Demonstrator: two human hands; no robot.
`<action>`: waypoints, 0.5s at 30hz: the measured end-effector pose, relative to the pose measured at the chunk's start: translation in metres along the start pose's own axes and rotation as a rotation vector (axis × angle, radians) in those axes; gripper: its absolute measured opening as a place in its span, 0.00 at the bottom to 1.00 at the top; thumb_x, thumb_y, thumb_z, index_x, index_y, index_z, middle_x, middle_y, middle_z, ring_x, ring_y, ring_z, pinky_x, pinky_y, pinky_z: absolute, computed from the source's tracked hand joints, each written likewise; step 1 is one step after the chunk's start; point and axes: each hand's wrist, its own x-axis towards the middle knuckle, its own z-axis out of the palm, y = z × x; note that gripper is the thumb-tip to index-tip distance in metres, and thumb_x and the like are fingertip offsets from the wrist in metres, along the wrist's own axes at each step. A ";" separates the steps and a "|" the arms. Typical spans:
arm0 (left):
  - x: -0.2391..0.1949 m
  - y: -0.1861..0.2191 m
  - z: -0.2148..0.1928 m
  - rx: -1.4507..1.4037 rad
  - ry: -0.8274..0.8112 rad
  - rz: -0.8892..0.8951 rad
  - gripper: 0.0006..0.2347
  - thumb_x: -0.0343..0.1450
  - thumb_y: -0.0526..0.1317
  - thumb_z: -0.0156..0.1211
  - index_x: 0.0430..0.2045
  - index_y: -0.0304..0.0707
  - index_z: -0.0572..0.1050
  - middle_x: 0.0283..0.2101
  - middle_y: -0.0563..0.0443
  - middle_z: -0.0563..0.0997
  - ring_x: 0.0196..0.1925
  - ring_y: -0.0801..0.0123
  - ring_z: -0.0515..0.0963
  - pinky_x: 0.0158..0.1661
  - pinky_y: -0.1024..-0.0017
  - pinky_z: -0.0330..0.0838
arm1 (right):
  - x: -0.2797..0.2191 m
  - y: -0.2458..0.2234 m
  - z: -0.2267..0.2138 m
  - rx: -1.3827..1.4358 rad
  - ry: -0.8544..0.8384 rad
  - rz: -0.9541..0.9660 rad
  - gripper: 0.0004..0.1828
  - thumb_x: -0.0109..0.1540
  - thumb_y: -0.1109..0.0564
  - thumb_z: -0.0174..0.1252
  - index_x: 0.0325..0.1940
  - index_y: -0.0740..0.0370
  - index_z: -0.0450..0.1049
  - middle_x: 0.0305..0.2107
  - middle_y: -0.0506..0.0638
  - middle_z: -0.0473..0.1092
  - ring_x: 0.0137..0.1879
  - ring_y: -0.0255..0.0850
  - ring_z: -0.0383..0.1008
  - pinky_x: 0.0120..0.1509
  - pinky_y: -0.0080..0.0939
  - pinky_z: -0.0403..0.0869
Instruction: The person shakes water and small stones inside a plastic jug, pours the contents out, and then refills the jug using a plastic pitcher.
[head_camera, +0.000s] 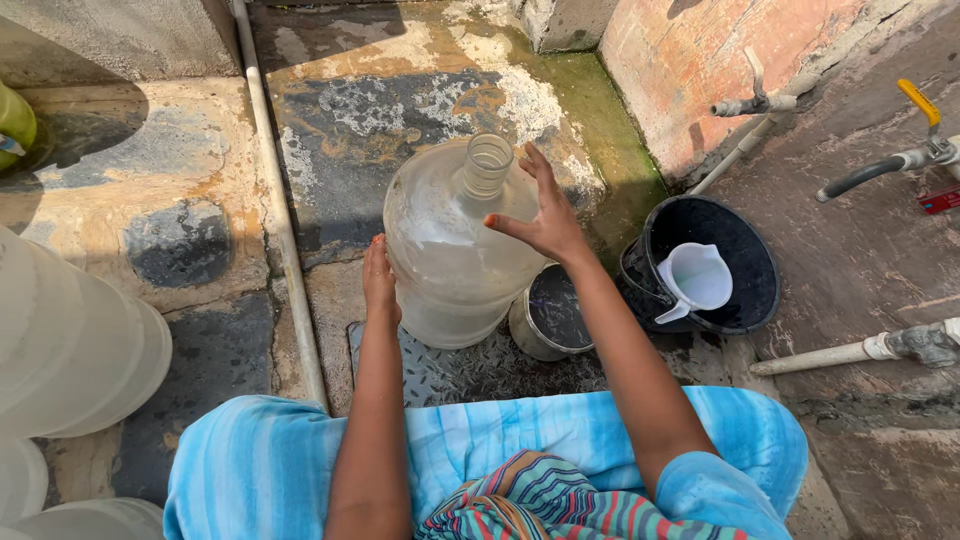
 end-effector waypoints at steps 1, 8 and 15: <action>-0.005 -0.007 -0.005 -0.073 0.026 -0.023 0.30 0.71 0.57 0.52 0.67 0.40 0.62 0.71 0.47 0.65 0.72 0.58 0.63 0.66 0.61 0.56 | 0.021 -0.037 0.034 0.087 0.166 -0.008 0.64 0.49 0.30 0.74 0.75 0.55 0.46 0.61 0.63 0.65 0.67 0.59 0.66 0.67 0.59 0.65; -0.050 -0.011 -0.073 0.083 0.441 -0.059 0.33 0.68 0.57 0.57 0.65 0.38 0.63 0.66 0.44 0.71 0.68 0.55 0.69 0.62 0.57 0.64 | 0.034 -0.138 0.053 0.326 0.344 -0.215 0.32 0.55 0.46 0.76 0.56 0.55 0.68 0.47 0.50 0.77 0.53 0.42 0.82 0.62 0.44 0.81; -0.067 0.020 -0.028 -0.356 -0.059 -0.174 0.46 0.62 0.68 0.57 0.72 0.42 0.54 0.66 0.44 0.70 0.68 0.49 0.69 0.61 0.49 0.66 | 0.065 -0.112 -0.170 0.894 0.419 -0.164 0.37 0.64 0.67 0.74 0.69 0.57 0.57 0.53 0.53 0.67 0.56 0.41 0.76 0.62 0.44 0.81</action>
